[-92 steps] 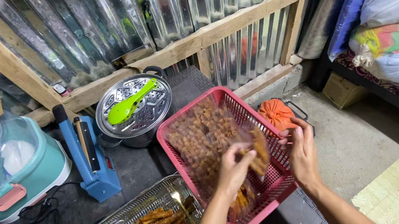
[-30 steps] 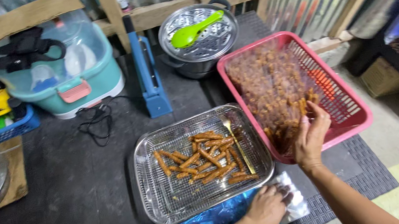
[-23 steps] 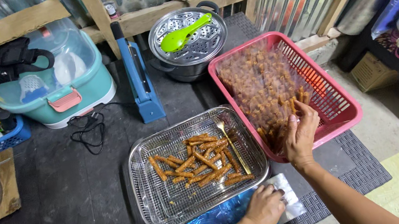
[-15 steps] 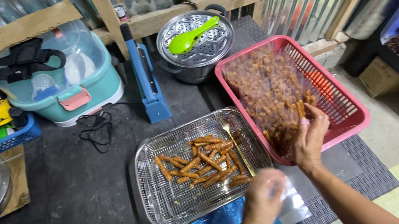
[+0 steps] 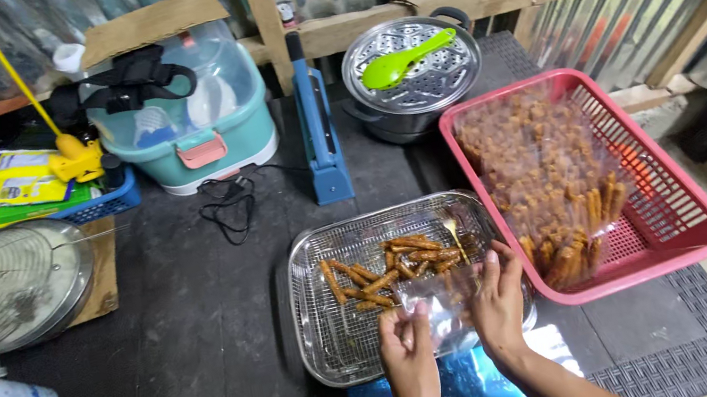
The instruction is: The person places fried snack sticks from a metal tray into small clear plastic bags, then puts the filled bags into a pink basket. The person repeats this process multiple times, handling the snack sticks by hand and arranging them in the bags before transferring them to the basket.
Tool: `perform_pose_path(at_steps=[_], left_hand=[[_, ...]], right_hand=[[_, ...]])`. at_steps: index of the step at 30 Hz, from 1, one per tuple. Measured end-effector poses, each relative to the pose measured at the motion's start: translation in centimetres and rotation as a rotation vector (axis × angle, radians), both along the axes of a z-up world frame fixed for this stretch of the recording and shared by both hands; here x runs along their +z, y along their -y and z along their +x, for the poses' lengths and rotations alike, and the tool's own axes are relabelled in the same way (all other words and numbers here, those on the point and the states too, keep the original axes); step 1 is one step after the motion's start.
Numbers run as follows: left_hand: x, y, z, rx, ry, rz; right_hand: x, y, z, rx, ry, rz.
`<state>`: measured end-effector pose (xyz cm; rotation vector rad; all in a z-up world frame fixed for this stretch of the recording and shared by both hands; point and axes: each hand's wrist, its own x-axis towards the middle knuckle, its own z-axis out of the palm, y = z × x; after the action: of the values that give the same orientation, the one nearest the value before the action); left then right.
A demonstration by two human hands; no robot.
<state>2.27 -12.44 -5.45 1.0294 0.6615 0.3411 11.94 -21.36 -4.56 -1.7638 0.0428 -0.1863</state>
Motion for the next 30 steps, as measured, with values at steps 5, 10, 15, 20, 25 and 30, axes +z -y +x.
perform_pose_path(at_steps=[5,10,15,20,25,30], left_hand=[[2.9,-3.9,-2.2,0.061,0.098,0.974],[0.7,-6.3,-1.1,-0.562,0.156,0.433],[-2.0,-6.6,-0.6,-0.433,-0.004,0.467],[-2.1,-7.2,-1.3,-0.394,-0.026,0.511],[-3.5,-9.0,-1.7,-0.127,0.106,0.416],[-4.1,-11.5,-2.4,0.073,0.153,0.308]], right_hand=[[3.2,-0.2,0.1,0.290,0.080,-0.108],[5.6,-0.3,-0.6,0.555,0.470,-0.217],[6.3,-0.5,-0.4,0.468,0.267,-0.244],[4.7,-0.8,0.5,0.362,-0.050,-0.187],[1.1,-0.5,4.7,0.430,0.308,-0.575],[-0.1,-1.5,6.7,0.495,0.199,-1.101]])
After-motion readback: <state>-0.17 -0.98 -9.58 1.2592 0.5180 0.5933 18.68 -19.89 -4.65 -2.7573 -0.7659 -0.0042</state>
